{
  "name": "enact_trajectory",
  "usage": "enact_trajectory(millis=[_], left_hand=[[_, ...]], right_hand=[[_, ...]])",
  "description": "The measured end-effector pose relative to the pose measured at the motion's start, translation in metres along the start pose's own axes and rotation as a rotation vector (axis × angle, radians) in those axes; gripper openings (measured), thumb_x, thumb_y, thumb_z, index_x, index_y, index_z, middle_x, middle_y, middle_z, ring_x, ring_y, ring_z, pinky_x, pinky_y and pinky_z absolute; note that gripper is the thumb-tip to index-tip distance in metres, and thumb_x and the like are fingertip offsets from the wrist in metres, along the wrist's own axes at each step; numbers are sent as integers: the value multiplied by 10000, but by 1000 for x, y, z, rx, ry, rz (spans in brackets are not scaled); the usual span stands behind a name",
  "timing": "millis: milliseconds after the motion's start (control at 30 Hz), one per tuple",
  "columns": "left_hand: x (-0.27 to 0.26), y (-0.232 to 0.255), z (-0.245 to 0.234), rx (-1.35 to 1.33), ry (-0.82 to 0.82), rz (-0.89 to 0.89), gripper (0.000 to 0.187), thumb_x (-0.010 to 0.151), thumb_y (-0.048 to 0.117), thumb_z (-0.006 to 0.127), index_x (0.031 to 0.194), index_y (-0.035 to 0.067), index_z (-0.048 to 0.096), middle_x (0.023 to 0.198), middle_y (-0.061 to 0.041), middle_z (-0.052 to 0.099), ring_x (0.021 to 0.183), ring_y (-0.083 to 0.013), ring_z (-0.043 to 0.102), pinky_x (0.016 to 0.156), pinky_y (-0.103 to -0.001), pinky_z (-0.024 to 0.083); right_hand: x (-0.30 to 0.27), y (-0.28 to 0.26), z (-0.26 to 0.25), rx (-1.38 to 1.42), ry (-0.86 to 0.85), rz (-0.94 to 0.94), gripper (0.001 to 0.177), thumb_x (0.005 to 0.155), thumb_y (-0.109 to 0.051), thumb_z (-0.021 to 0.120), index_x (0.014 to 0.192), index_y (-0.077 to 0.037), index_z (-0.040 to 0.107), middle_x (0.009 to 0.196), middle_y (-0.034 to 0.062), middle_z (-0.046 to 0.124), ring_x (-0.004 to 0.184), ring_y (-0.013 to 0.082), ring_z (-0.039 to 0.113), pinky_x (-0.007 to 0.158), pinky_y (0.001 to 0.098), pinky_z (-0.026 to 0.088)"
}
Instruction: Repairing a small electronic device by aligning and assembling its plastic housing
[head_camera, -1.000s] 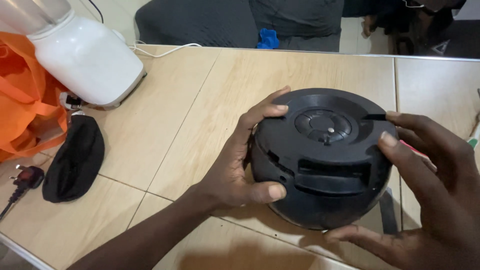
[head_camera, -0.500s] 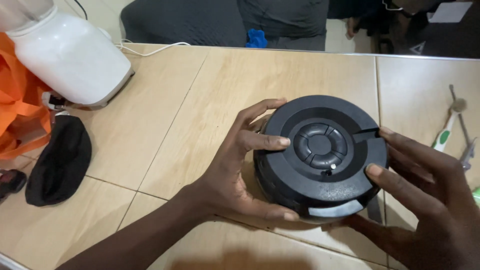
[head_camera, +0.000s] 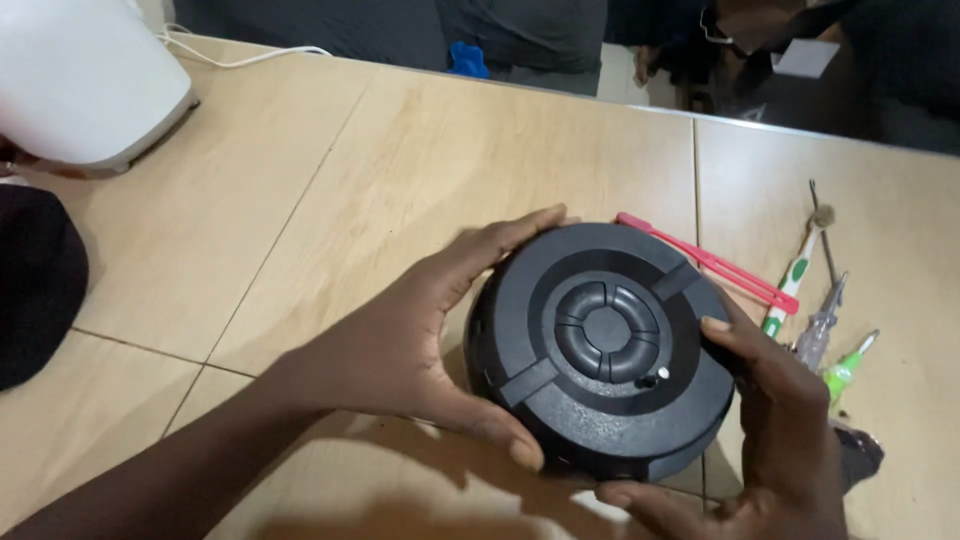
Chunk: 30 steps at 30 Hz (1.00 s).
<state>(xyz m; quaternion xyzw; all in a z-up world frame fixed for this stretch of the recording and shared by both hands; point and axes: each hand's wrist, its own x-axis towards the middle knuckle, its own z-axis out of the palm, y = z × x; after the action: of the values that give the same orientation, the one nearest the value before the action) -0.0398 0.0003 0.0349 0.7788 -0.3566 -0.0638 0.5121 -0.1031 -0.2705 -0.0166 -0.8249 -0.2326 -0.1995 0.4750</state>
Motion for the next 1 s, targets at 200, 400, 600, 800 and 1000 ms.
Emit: enact_trajectory(millis=[200,400,600,800,1000], left_hand=[[-3,-3,6,-71,112,75,1119,562,470,856,1518,130,381,1590,-143,473,1517,-301,457,1255,-445,360],[-7,-2,10,-74,226,189,1106,543,483,848,1477,69,426,1529,-141,535,1476,-279,526,1291,-409,383],[-8,0,14,-211,255,224,1106,548,420,861,1474,21,405,1515,-153,533,1435,-250,540,1280,-365,392],[-10,-11,18,-578,355,231,1011,647,473,890,1424,12,435,1426,-156,574,1330,-240,590,1139,-358,500],[0,-51,23,-694,489,148,953,749,663,819,1342,-6,492,1272,-117,621,1160,-180,619,993,-320,513]], right_hand=[[-1,-16,12,92,83,145,1131,482,-160,867,1462,35,337,1531,208,475,1481,315,514,1215,371,408],[11,-39,13,-11,108,112,1161,523,-180,751,1545,98,273,1606,293,392,1536,371,394,1259,417,298],[23,-51,13,-199,107,111,1226,563,-318,742,1602,73,221,1633,284,388,1515,354,405,1225,388,292],[38,-66,9,-141,71,117,1288,496,-212,815,1587,62,188,1637,268,367,1543,374,375,1237,435,286],[10,-40,-12,-333,-63,-143,870,671,-236,794,1420,66,468,1489,288,562,1427,392,574,1186,464,452]])
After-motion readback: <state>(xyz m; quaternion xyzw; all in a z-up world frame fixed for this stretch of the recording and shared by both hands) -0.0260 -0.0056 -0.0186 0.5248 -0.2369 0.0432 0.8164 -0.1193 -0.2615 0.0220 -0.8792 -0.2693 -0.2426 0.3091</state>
